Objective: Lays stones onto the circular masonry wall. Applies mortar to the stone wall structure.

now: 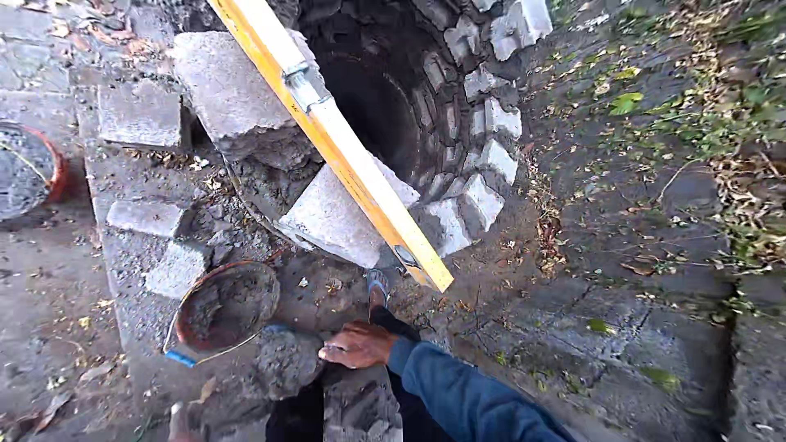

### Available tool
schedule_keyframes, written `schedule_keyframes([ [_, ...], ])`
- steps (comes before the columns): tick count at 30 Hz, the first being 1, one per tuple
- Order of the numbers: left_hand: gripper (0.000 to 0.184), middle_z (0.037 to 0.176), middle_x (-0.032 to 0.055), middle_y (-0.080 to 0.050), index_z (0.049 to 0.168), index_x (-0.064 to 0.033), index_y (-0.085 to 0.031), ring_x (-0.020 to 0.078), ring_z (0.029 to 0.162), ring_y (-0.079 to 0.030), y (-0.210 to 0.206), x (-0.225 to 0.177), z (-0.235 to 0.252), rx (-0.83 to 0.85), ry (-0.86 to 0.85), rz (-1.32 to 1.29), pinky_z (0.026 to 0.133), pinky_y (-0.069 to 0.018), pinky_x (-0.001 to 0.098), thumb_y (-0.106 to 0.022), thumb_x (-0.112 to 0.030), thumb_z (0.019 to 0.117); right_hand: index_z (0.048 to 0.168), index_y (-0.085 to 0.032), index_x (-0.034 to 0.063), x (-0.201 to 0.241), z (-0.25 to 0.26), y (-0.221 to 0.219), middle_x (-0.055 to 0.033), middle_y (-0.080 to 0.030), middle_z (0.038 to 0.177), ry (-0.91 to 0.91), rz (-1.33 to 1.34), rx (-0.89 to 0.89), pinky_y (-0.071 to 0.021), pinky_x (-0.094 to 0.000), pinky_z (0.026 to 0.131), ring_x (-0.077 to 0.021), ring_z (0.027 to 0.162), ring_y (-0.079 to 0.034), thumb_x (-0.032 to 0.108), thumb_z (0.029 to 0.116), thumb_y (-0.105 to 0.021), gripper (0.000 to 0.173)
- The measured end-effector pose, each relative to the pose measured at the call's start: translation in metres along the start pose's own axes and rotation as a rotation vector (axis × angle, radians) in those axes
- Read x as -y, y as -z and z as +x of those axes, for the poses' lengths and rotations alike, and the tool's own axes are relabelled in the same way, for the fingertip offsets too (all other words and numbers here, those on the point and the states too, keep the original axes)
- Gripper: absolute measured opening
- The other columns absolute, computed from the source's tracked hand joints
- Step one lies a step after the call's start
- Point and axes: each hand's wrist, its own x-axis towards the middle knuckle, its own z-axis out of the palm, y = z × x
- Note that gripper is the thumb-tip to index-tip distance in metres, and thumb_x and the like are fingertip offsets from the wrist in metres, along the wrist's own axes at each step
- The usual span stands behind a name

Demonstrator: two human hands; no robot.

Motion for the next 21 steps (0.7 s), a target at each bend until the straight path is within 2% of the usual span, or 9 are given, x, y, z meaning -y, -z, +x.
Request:
schedule_keyframes([
  [2,0.067,0.139,0.0153,-0.057,0.146,-0.0030,-0.049,0.0214,0.121,-0.056,-0.031,-0.012,-0.034,0.052,0.005,-0.037,0.103,-0.0457,0.0465,-0.026,-0.054,0.1084,0.098,-0.067,0.0018,-0.014,-0.052,0.010,-0.0182,-0.065,0.083,-0.026,0.028,-0.023,-0.0517,-0.0573,0.082,-0.0352,0.086,-0.067,0.045,0.1102,-0.038,0.054],
  [4,0.064,0.142,0.0139,-0.052,0.151,-0.0062,-0.041,0.0216,0.120,-0.054,-0.072,-0.024,-0.071,0.098,0.042,-0.136,0.101,-0.0448,0.0460,-0.026,-0.053,0.1090,0.092,-0.066,0.0024,-0.036,-0.101,0.020,-0.0159,-0.061,0.076,-0.030,0.050,-0.076,-0.0504,-0.0551,0.076,-0.0329,0.078,-0.064,0.046,0.1098,-0.038,0.054],
  [5,0.064,0.147,0.0151,-0.050,0.153,-0.0072,-0.038,0.0248,0.125,-0.054,-0.093,-0.028,-0.090,0.130,0.076,-0.188,0.103,-0.0449,0.0489,-0.027,-0.053,0.1089,0.090,-0.064,0.0032,-0.048,-0.124,0.025,-0.0140,-0.059,0.072,-0.033,0.055,-0.101,-0.0495,-0.0536,0.072,-0.0312,0.074,-0.063,0.046,0.1096,-0.037,0.055],
  [10,0.072,0.131,0.0170,-0.059,0.147,-0.0046,-0.041,0.0272,0.110,-0.061,-0.218,-0.059,-0.186,0.284,0.223,-0.415,0.092,-0.0505,0.0488,-0.014,-0.058,0.1080,0.088,-0.062,0.0037,-0.100,-0.232,0.072,-0.0114,-0.055,0.070,-0.103,0.103,-0.176,-0.0463,-0.0494,0.069,-0.0274,0.069,-0.058,0.047,0.1092,-0.036,0.054],
  [12,0.075,0.132,0.0177,-0.058,0.149,-0.0048,-0.041,0.0278,0.111,-0.061,-0.275,-0.080,-0.226,0.334,0.278,-0.529,0.092,-0.0509,0.0490,-0.013,-0.061,0.1067,0.086,-0.063,0.0053,-0.122,-0.266,0.096,-0.0086,-0.053,0.066,-0.105,0.089,-0.264,-0.0452,-0.0471,0.064,-0.0245,0.065,-0.057,0.048,0.1082,-0.037,0.054],
  [17,0.079,0.122,0.0143,-0.060,0.144,-0.0085,-0.042,0.0250,0.104,-0.062,-0.388,-0.135,-0.305,0.361,0.379,-0.828,0.087,-0.0526,0.0458,-0.011,-0.069,0.1024,0.084,-0.064,0.0083,-0.163,-0.310,0.152,-0.0044,-0.053,0.063,-0.068,-0.036,-0.556,-0.0457,-0.0438,0.058,-0.0193,0.061,-0.056,0.050,0.1067,-0.037,0.055],
  [18,0.080,0.126,0.0161,-0.056,0.146,-0.0064,-0.037,0.0261,0.109,-0.059,-0.402,-0.144,-0.314,0.372,0.367,-0.886,0.092,-0.0505,0.0462,-0.010,-0.067,0.1027,0.084,-0.064,0.0073,-0.172,-0.310,0.158,-0.0060,-0.054,0.064,-0.051,-0.092,-0.640,-0.0465,-0.0450,0.058,-0.0210,0.062,-0.058,0.050,0.1067,-0.038,0.055],
  [19,0.080,0.126,0.0163,-0.054,0.145,-0.0054,-0.036,0.0264,0.110,-0.058,-0.417,-0.149,-0.318,0.365,0.356,-0.943,0.094,-0.0494,0.0471,-0.010,-0.067,0.1022,0.085,-0.065,0.0061,-0.182,-0.306,0.162,-0.0085,-0.058,0.066,-0.033,-0.165,-0.732,-0.0488,-0.0471,0.057,-0.0237,0.063,-0.061,0.049,0.1066,-0.039,0.055],
  [21,0.082,0.121,0.0136,-0.058,0.139,-0.0087,-0.044,0.0261,0.109,-0.059,-0.444,-0.151,-0.315,0.324,0.383,-1.051,0.092,-0.0503,0.0495,-0.011,-0.072,0.0996,0.088,-0.069,0.0049,-0.206,-0.287,0.164,-0.0131,-0.067,0.074,-0.014,-0.322,-0.910,-0.0532,-0.0516,0.057,-0.0296,0.067,-0.068,0.048,0.1058,-0.041,0.055],
])
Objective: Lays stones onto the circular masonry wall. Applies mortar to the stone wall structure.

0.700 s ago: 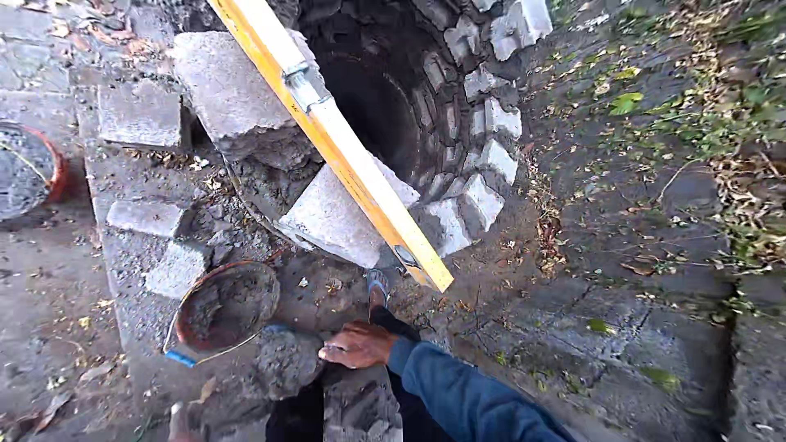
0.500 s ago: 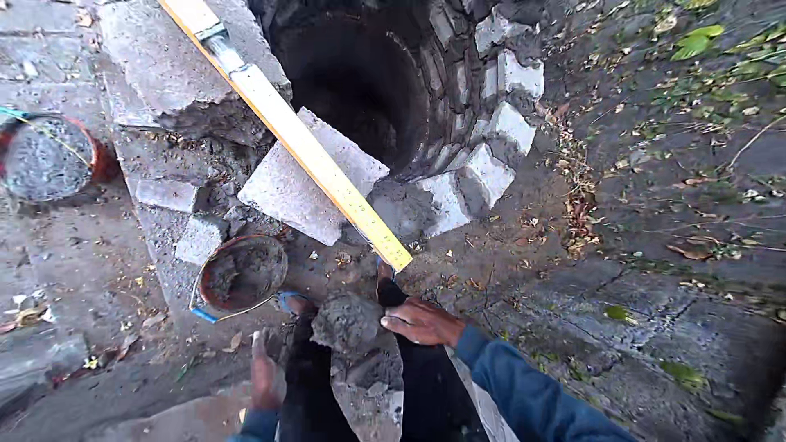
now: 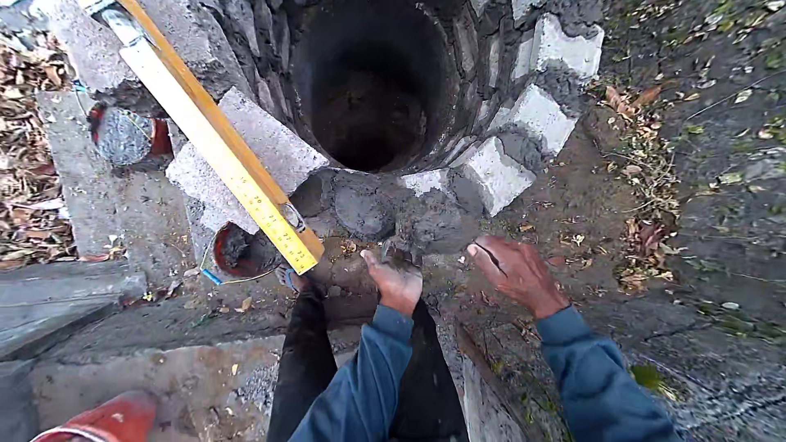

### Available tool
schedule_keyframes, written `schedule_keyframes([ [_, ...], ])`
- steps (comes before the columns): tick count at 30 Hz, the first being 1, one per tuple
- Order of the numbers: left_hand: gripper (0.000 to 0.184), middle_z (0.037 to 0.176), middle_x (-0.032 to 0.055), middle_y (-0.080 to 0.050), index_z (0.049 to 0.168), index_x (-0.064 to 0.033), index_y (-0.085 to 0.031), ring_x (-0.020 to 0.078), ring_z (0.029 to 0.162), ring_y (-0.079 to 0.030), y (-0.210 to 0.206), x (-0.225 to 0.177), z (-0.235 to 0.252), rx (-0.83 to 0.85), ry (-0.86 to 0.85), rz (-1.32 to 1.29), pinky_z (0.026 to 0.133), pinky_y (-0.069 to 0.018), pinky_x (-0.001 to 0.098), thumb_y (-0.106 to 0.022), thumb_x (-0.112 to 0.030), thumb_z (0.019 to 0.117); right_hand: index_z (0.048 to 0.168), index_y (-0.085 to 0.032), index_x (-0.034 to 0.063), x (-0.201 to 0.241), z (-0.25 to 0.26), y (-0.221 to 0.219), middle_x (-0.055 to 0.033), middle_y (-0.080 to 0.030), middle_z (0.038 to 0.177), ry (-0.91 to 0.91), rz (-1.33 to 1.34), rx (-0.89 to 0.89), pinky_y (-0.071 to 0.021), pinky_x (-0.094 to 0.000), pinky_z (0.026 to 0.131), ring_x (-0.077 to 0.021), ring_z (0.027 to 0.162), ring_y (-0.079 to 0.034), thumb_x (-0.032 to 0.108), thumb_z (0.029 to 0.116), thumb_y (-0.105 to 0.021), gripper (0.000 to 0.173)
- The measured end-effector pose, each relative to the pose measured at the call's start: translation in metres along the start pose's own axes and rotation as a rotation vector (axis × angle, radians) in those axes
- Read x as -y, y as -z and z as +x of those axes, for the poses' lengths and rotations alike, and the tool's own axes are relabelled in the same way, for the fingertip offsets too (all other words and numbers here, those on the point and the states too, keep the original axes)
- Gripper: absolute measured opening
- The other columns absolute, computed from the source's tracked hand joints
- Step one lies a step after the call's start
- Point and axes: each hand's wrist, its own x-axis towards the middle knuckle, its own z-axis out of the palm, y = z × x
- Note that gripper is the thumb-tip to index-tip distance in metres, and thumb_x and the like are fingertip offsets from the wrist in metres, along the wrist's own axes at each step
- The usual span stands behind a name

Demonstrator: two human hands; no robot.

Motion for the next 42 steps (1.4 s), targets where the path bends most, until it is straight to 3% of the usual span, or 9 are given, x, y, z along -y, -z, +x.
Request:
schedule_keyframes([
  [4,0.089,0.143,0.0110,-0.053,0.150,-0.0155,-0.040,0.0272,0.131,-0.051,-0.017,0.013,0.017,0.006,-0.028,-0.150,0.106,-0.0431,0.0543,-0.012,-0.079,0.0953,0.094,-0.074,0.0010,-0.033,0.027,-0.059,-0.0181,-0.073,0.091,0.097,-0.207,-0.225,-0.0590,-0.0528,0.067,-0.0367,0.086,-0.074,0.044,0.1039,-0.048,0.051],
  [8,0.091,0.149,0.0117,-0.048,0.153,-0.0150,-0.036,0.0294,0.137,-0.047,-0.023,0.015,0.016,-0.016,-0.036,-0.178,0.110,-0.0399,0.0564,-0.011,-0.080,0.0946,0.090,-0.070,0.0008,-0.026,0.026,-0.046,-0.0164,-0.069,0.081,0.077,-0.143,-0.275,-0.0547,-0.0498,0.061,-0.0350,0.078,-0.070,0.041,0.1057,-0.044,0.050],
  [12,0.092,0.148,0.0139,-0.048,0.152,-0.0128,-0.037,0.0312,0.135,-0.047,-0.027,0.016,0.019,-0.042,-0.037,-0.189,0.109,-0.0395,0.0582,-0.010,-0.080,0.0947,0.092,-0.065,0.0083,-0.006,0.028,0.003,0.0026,-0.053,0.058,-0.370,0.547,0.132,-0.0458,-0.0248,0.044,-0.0076,0.046,-0.052,0.041,0.1108,-0.034,0.049],
  [15,0.093,0.147,0.0135,-0.048,0.151,-0.0129,-0.038,0.0311,0.135,-0.047,-0.029,0.011,0.021,-0.070,-0.031,-0.226,0.107,-0.0399,0.0600,-0.010,-0.081,0.0939,0.093,-0.064,0.0075,-0.005,0.044,0.008,0.0020,-0.052,0.057,-0.524,0.739,0.484,-0.0422,-0.0220,0.041,-0.0066,0.042,-0.047,0.041,0.1125,-0.034,0.049],
  [23,0.094,0.150,0.0094,-0.049,0.147,-0.0132,-0.044,0.0281,0.140,-0.045,-0.031,0.005,0.023,-0.029,-0.008,-0.319,0.110,-0.0388,0.0595,-0.011,-0.082,0.0931,0.089,-0.062,0.0060,0.009,0.075,0.007,-0.0101,-0.057,0.071,-0.079,0.076,0.637,-0.0495,-0.0487,0.068,-0.0272,0.072,-0.063,0.044,0.1115,-0.035,0.052],
  [30,0.092,0.151,0.0113,-0.047,0.145,-0.0100,-0.045,0.0304,0.139,-0.044,-0.045,0.005,0.023,-0.109,-0.037,-0.337,0.108,-0.0388,0.0611,-0.013,-0.080,0.0949,0.095,-0.066,0.0099,0.019,0.078,0.025,-0.0124,-0.064,0.073,0.007,-0.362,0.538,-0.0538,-0.0520,0.067,-0.0341,0.077,-0.070,0.051,0.1086,-0.037,0.052],
  [33,0.093,0.156,0.0081,-0.043,0.151,-0.0145,-0.041,0.0281,0.145,-0.039,-0.044,0.005,0.024,-0.098,-0.029,-0.381,0.113,-0.0349,0.0607,-0.014,-0.082,0.0937,0.091,-0.065,0.0085,0.007,0.068,0.029,-0.0148,-0.064,0.071,0.004,-0.360,0.421,-0.0534,-0.0548,0.061,-0.0379,0.073,-0.070,0.049,0.1084,-0.039,0.051],
  [37,0.095,0.144,0.0129,-0.052,0.147,-0.0130,-0.043,0.0302,0.133,-0.050,-0.022,0.001,0.020,-0.037,0.062,-0.329,0.105,-0.0423,0.0593,-0.010,-0.083,0.0920,0.097,-0.070,0.0023,0.012,0.028,0.050,-0.0249,-0.066,0.072,-0.117,-0.330,0.232,-0.0495,-0.0665,0.057,-0.0494,0.071,-0.069,0.059,0.1065,-0.025,0.073],
  [42,0.080,0.133,0.0164,-0.056,0.148,-0.0120,-0.043,0.0303,0.113,-0.057,0.067,-0.056,0.028,-0.121,0.116,0.013,0.091,-0.0479,0.0540,-0.013,-0.070,0.1019,0.115,-0.067,-0.0077,0.082,-0.022,0.037,-0.0299,-0.070,0.096,-0.205,0.105,0.604,-0.0522,-0.0694,0.077,-0.0474,0.088,-0.070,0.040,0.1081,-0.044,0.054],
])
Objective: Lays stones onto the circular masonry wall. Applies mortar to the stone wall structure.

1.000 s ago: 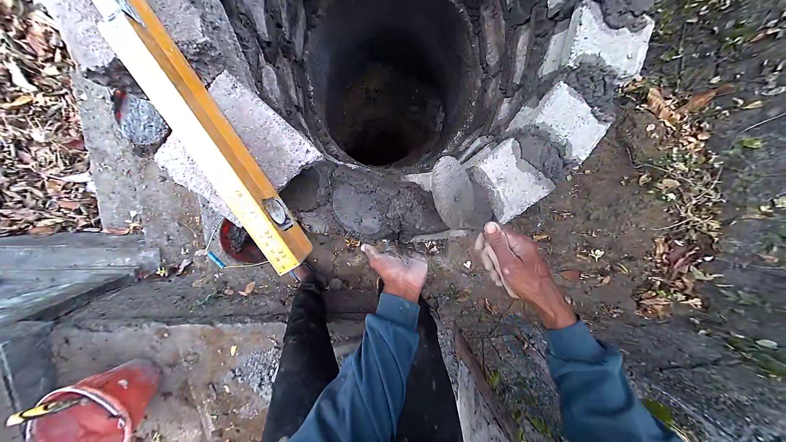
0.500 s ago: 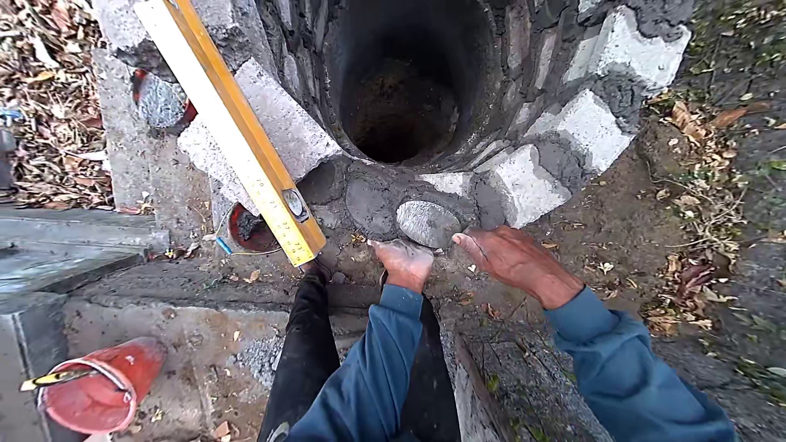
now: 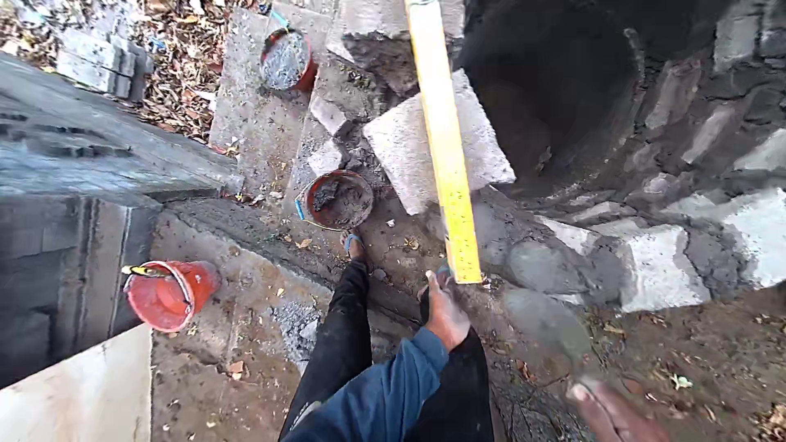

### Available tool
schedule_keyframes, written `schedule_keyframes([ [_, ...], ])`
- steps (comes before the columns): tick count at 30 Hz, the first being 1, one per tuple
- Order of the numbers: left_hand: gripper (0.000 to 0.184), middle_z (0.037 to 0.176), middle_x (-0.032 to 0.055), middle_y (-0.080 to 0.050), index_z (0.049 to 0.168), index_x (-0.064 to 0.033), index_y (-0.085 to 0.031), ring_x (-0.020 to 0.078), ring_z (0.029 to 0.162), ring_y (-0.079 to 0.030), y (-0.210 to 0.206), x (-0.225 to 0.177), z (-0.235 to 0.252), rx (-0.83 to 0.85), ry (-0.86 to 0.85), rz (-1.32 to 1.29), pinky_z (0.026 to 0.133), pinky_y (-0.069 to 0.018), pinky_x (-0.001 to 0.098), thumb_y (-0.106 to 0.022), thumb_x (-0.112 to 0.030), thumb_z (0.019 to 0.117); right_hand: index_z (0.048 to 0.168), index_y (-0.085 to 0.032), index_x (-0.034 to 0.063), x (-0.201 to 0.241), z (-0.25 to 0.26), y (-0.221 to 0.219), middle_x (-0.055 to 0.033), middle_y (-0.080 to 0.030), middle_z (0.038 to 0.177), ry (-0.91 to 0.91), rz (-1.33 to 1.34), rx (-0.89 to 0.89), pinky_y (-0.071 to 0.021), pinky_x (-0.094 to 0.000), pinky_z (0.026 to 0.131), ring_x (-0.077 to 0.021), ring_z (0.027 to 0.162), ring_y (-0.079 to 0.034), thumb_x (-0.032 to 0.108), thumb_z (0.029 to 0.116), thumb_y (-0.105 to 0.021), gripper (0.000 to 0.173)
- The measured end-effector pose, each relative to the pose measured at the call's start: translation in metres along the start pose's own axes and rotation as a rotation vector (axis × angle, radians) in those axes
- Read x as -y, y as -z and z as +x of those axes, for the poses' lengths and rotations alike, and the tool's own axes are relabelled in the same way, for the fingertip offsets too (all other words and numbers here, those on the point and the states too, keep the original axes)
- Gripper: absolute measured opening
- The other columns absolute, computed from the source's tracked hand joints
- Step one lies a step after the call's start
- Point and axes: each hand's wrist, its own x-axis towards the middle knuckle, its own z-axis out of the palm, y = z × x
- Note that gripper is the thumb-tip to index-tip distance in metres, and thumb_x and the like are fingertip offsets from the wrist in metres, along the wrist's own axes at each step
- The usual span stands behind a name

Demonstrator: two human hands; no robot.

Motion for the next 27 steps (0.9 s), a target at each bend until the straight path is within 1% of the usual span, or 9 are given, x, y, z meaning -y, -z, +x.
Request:
schedule_keyframes([
  [4,0.054,0.123,0.0175,-0.058,0.143,-0.0051,-0.047,0.0284,0.105,-0.057,0.110,-0.099,0.058,-0.276,-0.179,0.277,0.089,-0.0487,0.0493,-0.035,-0.047,0.1099,0.114,-0.067,0.0050,0.084,0.079,-0.116,-0.0191,-0.070,0.085,0.025,-0.057,0.163,-0.0544,-0.0617,0.072,-0.0391,0.081,-0.071,0.046,0.1052,-0.051,0.045],
  [6,0.056,0.142,0.0234,-0.054,0.151,-0.0048,-0.041,0.0361,0.126,-0.055,0.166,-0.163,0.097,-0.362,-0.268,0.367,0.100,-0.0469,0.0559,-0.038,-0.043,0.1101,0.127,-0.067,0.0120,0.139,0.151,-0.171,-0.0179,-0.074,0.101,0.014,-0.262,0.135,-0.0556,-0.0615,0.080,-0.0394,0.094,-0.073,0.049,0.1061,-0.047,0.047],
  [7,0.056,0.140,0.0254,-0.054,0.151,-0.0035,-0.041,0.0374,0.123,-0.056,0.188,-0.194,0.116,-0.407,-0.317,0.397,0.098,-0.0482,0.0559,-0.039,-0.041,0.1100,0.136,-0.064,0.0125,0.169,0.189,-0.192,-0.0187,-0.073,0.113,0.026,-0.351,0.143,-0.0548,-0.0614,0.086,-0.0403,0.102,-0.071,0.045,0.1071,-0.044,0.048],
  [10,0.057,0.142,0.0264,-0.053,0.152,-0.0017,-0.041,0.0377,0.127,-0.055,0.228,-0.289,0.153,-0.474,-0.449,0.530,0.102,-0.0465,0.0561,-0.045,-0.039,0.1094,0.149,-0.051,0.0054,0.259,0.316,-0.231,-0.0254,-0.060,0.139,0.049,-0.521,0.250,-0.0468,-0.0621,0.100,-0.0444,0.123,-0.061,0.032,0.1089,-0.040,0.049],
  [15,0.063,0.152,0.0226,-0.046,0.157,-0.0099,-0.035,0.0375,0.137,-0.047,0.272,-0.398,0.241,-0.353,-0.482,0.637,0.109,-0.0418,0.0584,-0.039,-0.050,0.1084,0.128,-0.062,-0.0081,0.357,0.495,-0.305,-0.0324,-0.061,0.129,0.106,-0.693,0.194,-0.0506,-0.0640,0.093,-0.0499,0.116,-0.062,0.015,0.1035,-0.052,0.035],
  [18,0.067,0.156,0.0147,-0.045,0.158,-0.0200,-0.037,0.0337,0.140,-0.046,0.279,-0.416,0.268,-0.276,-0.473,0.718,0.111,-0.0393,0.0618,-0.029,-0.062,0.1060,0.114,-0.067,-0.0113,0.389,0.521,-0.377,-0.0322,-0.063,0.124,0.147,-0.799,0.243,-0.0541,-0.0618,0.087,-0.0482,0.114,-0.063,0.003,0.0993,-0.054,0.024],
  [21,0.066,0.148,0.0179,-0.052,0.153,-0.0138,-0.043,0.0343,0.134,-0.051,0.274,-0.422,0.282,-0.293,-0.507,0.687,0.107,-0.0412,0.0613,-0.028,-0.060,0.1072,0.134,-0.048,-0.0180,0.364,0.505,-0.435,-0.0361,-0.058,0.126,0.092,-0.848,0.348,-0.0552,-0.0554,0.088,-0.0473,0.114,-0.063,0.007,0.1069,-0.042,0.037],
  [24,0.058,0.141,0.0179,-0.058,0.150,-0.0158,-0.048,0.0333,0.128,-0.057,0.281,-0.421,0.291,-0.274,-0.515,0.720,0.104,-0.0446,0.0604,-0.033,-0.053,0.1089,0.147,-0.040,-0.0124,0.334,0.483,-0.410,-0.0347,-0.054,0.136,0.149,-0.940,0.481,-0.0525,-0.0588,0.092,-0.0506,0.120,-0.059,0.005,0.1062,-0.044,0.045],
  [27,0.050,0.130,0.0201,-0.062,0.144,-0.0091,-0.052,0.0303,0.119,-0.060,0.280,-0.420,0.300,-0.265,-0.556,0.664,0.101,-0.0465,0.0553,-0.040,-0.044,0.1097,0.146,-0.051,0.0035,0.323,0.481,-0.363,-0.0266,-0.058,0.136,0.067,-0.867,0.287,-0.0544,-0.0601,0.086,-0.0473,0.113,-0.064,0.020,0.1066,-0.048,0.043],
])
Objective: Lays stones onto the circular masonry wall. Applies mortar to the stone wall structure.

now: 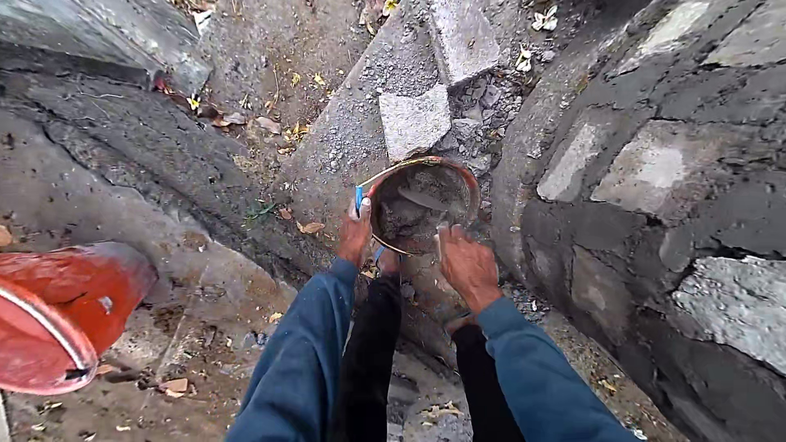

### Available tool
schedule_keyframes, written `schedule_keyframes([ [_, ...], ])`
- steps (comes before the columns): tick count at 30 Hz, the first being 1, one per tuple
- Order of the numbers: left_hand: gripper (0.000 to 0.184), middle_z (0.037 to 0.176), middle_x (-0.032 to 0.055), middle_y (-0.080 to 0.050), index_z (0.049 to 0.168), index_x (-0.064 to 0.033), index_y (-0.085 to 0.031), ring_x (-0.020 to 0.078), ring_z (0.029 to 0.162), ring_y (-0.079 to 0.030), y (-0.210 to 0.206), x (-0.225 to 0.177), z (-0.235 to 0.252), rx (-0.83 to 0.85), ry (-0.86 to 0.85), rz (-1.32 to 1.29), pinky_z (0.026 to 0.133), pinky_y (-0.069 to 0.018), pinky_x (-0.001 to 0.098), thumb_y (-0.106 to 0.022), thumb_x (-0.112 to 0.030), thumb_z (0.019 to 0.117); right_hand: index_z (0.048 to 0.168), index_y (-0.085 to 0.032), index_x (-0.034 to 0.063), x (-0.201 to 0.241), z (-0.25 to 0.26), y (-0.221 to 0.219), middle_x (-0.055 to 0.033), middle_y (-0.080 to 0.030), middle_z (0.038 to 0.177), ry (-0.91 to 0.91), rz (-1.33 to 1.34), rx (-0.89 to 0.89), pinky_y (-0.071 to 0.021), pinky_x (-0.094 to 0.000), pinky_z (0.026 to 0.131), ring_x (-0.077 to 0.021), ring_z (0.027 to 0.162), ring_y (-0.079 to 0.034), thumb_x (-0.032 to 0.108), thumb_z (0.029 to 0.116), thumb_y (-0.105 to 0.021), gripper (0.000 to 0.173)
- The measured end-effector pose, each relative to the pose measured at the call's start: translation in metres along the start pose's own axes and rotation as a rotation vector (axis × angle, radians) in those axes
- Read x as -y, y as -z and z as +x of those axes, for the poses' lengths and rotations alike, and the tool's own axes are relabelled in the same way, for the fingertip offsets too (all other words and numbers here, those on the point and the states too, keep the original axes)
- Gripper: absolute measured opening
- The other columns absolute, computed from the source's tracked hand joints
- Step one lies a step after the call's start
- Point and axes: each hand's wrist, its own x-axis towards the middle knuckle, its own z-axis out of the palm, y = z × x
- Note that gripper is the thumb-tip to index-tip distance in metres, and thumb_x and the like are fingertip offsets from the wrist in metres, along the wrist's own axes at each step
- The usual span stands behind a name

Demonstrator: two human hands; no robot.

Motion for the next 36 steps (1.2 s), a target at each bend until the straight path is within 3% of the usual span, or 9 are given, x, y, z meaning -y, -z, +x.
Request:
schedule_keyframes([
  [4,0.040,0.118,0.0196,-0.063,0.140,-0.0060,-0.051,0.0275,0.105,-0.062,-0.007,-0.005,-0.002,-0.021,0.011,0.014,0.091,-0.0496,0.0492,-0.045,-0.033,0.1100,0.145,-0.047,-0.0071,0.016,0.038,-0.028,-0.0319,-0.056,0.135,-0.053,0.086,0.016,-0.0549,-0.0603,0.090,-0.0487,0.110,-0.065,0.011,0.1026,-0.056,0.046],
  [7,0.040,0.107,0.0193,-0.060,0.138,-0.0062,-0.047,0.0294,0.091,-0.060,-0.006,-0.008,-0.006,-0.007,0.031,0.051,0.080,-0.0509,0.0505,-0.044,-0.035,0.1102,0.148,-0.043,-0.0064,0.038,0.025,-0.043,-0.0312,-0.057,0.136,0.062,0.055,0.147,-0.0508,-0.0577,0.097,-0.0474,0.117,-0.063,0.012,0.1082,-0.041,0.044],
  [10,0.037,0.105,0.0195,-0.061,0.134,-0.0044,-0.049,0.0300,0.091,-0.061,-0.003,-0.009,-0.007,0.006,-0.009,0.101,0.082,-0.0514,0.0509,-0.044,-0.032,0.1103,0.130,-0.063,0.0056,0.024,0.003,-0.040,-0.0201,-0.071,0.108,0.034,0.406,-0.023,-0.0545,-0.0538,0.085,-0.0366,0.098,-0.071,0.036,0.1112,-0.034,0.047],
  [12,0.037,0.104,0.0192,-0.061,0.133,-0.0047,-0.049,0.0301,0.090,-0.061,-0.006,-0.005,-0.008,0.009,0.002,0.091,0.080,-0.0510,0.0519,-0.045,-0.033,0.1101,0.116,-0.065,0.0061,0.019,0.007,-0.054,-0.0107,-0.063,0.085,0.054,0.741,0.068,-0.0532,-0.0420,0.072,-0.0238,0.075,-0.063,0.040,0.1124,-0.032,0.048],
  [16,0.045,0.108,0.0197,-0.063,0.136,-0.0065,-0.052,0.0313,0.095,-0.063,-0.001,0.004,-0.002,0.053,-0.074,0.136,0.083,-0.0521,0.0548,-0.046,-0.042,0.1085,0.127,-0.064,0.0084,-0.012,0.007,-0.053,-0.0197,-0.070,0.116,-0.004,0.496,0.143,-0.0492,-0.0591,0.096,-0.0369,0.113,-0.067,0.045,0.1114,-0.032,0.051],
  [20,0.043,0.101,0.0190,-0.063,0.132,-0.0049,-0.055,0.0310,0.086,-0.062,-0.002,0.008,-0.009,0.074,-0.117,0.216,0.078,-0.0517,0.0537,-0.046,-0.040,0.1089,0.128,-0.065,0.0059,-0.046,-0.010,-0.053,-0.0233,-0.071,0.118,-0.206,0.367,-0.058,-0.0509,-0.0609,0.093,-0.0416,0.112,-0.068,0.037,0.1116,-0.035,0.046],
  [23,0.038,0.096,0.0161,-0.063,0.127,-0.0044,-0.059,0.0264,0.082,-0.060,-0.012,0.003,-0.020,0.058,-0.085,0.194,0.076,-0.0501,0.0488,-0.047,-0.035,0.1090,0.133,-0.062,0.0026,-0.026,0.031,-0.064,-0.0253,-0.067,0.125,-0.188,0.445,0.098,-0.0487,-0.0553,0.104,-0.0393,0.121,-0.064,0.036,0.1123,-0.034,0.048],
  [30,0.030,0.088,0.0108,-0.058,0.117,-0.0065,-0.061,0.0217,0.077,-0.055,-0.013,-0.003,-0.014,0.043,-0.045,0.144,0.072,-0.0464,0.0443,-0.049,-0.033,0.1086,0.115,-0.065,0.0003,0.005,0.055,-0.091,-0.0240,-0.069,0.104,0.034,0.650,0.035,-0.0500,-0.0543,0.096,-0.0382,0.108,-0.067,0.036,0.1129,-0.032,0.049],
  [36,0.043,0.117,0.0181,-0.063,0.137,-0.0048,-0.053,0.0268,0.104,-0.060,-0.002,-0.014,0.004,0.023,-0.018,0.080,0.091,-0.0479,0.0495,-0.048,-0.036,0.1084,0.105,-0.067,0.0019,-0.015,0.045,-0.097,-0.0114,-0.064,0.082,0.211,0.867,-0.031,-0.0512,-0.0440,0.082,-0.0233,0.079,-0.064,0.037,0.1118,-0.034,0.049],
])
